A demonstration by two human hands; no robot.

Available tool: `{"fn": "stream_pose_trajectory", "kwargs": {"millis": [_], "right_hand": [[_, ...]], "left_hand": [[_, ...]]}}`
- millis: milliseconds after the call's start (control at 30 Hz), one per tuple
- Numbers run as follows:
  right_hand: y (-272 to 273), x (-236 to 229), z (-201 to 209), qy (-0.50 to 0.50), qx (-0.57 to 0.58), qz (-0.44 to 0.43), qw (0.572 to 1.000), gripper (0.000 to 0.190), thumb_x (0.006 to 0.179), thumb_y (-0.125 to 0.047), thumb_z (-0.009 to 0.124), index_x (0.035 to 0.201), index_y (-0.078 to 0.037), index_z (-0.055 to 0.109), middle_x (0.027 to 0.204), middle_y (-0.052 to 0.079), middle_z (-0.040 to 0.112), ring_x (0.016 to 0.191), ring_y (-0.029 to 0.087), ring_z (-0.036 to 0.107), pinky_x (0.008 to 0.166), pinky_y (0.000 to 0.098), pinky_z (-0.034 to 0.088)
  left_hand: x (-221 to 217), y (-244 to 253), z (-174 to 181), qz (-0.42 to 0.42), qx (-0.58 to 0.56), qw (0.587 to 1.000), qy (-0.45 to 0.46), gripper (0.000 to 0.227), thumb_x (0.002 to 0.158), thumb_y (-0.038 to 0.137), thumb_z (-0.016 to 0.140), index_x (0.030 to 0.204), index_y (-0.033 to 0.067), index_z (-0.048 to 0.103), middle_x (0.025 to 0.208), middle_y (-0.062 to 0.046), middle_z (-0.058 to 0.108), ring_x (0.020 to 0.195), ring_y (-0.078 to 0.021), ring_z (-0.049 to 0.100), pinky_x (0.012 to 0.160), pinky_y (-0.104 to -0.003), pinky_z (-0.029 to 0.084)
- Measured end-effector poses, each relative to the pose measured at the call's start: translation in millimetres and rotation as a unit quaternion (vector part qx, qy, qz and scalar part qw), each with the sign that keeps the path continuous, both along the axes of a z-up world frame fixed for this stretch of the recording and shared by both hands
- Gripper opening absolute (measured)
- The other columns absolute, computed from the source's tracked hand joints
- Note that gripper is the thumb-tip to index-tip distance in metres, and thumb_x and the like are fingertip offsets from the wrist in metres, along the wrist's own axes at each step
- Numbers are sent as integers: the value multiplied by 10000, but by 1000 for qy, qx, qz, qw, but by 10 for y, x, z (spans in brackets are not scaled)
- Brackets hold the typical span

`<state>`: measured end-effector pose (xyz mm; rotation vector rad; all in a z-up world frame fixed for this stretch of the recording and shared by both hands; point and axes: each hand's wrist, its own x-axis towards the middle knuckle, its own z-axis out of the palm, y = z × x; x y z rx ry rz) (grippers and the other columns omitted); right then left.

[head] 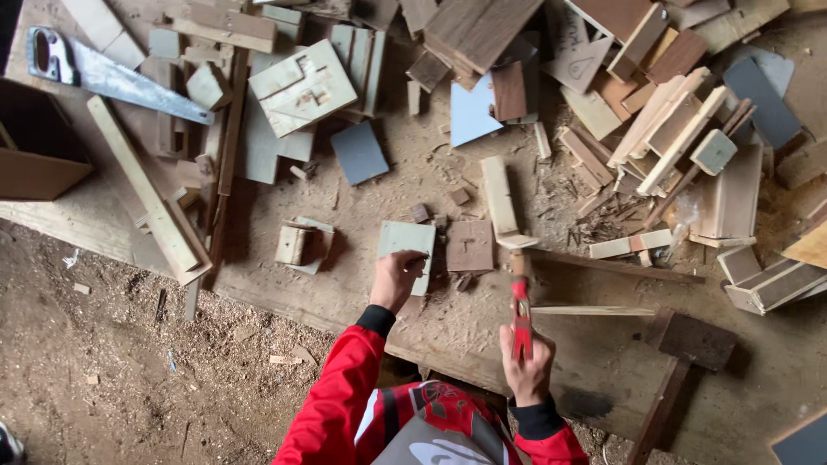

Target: The person saws a white rectangular board on a workbench, then uses a hammer to drive nails into small wooden blocks. The person handles the saw and hammer with both hands and positions the wood pieces on the bench.

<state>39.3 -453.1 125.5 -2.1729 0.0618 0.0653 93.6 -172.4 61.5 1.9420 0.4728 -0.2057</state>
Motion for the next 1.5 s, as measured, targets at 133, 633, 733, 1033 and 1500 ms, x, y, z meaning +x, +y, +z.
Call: {"fn": "stream_pose_trajectory", "kwargs": {"millis": [133,633,733,1033,1500], "right_hand": [[426,-47,62,95,-66,-28,993,325,888,-205,747,672,4,622,554,166,563,458,314,541,497,409,410],[875,-3,362,63,-109,-6,992,346,898,-260,746,721,13,626,613,172,590,511,304,598,507,405,429],[867,-42,364,122,-135,50,982,335,949,-273,686,770,4,629,621,184,599,524,311,612,534,423,438],[914,-48,232,203,-167,89,961,358,908,-308,701,784,22,640,693,251,615,677,430,642,593,469,483],[844,-43,252,244,-167,108,949,377,920,-347,681,820,15,648,722,266,618,717,458,637,632,475,496]], "left_hand": [[-105,335,84,-66,43,995,-59,219,824,61,706,1029,29,778,870,-161,775,761,-237,768,680,-344,597],[-142,1075,-66,-42,-6,999,-15,163,899,182,672,1006,80,739,819,-121,769,685,-235,790,631,-348,613],[-248,1213,-42,-68,86,994,5,164,923,213,691,977,90,785,762,-150,751,699,-278,760,638,-380,582],[-334,1426,-212,-160,252,949,-97,131,909,205,698,955,83,685,741,-145,697,649,-354,678,553,-453,533],[-323,1440,-487,-162,300,938,-56,199,1008,302,656,1031,109,611,607,-102,652,500,-279,632,449,-412,468]]}}
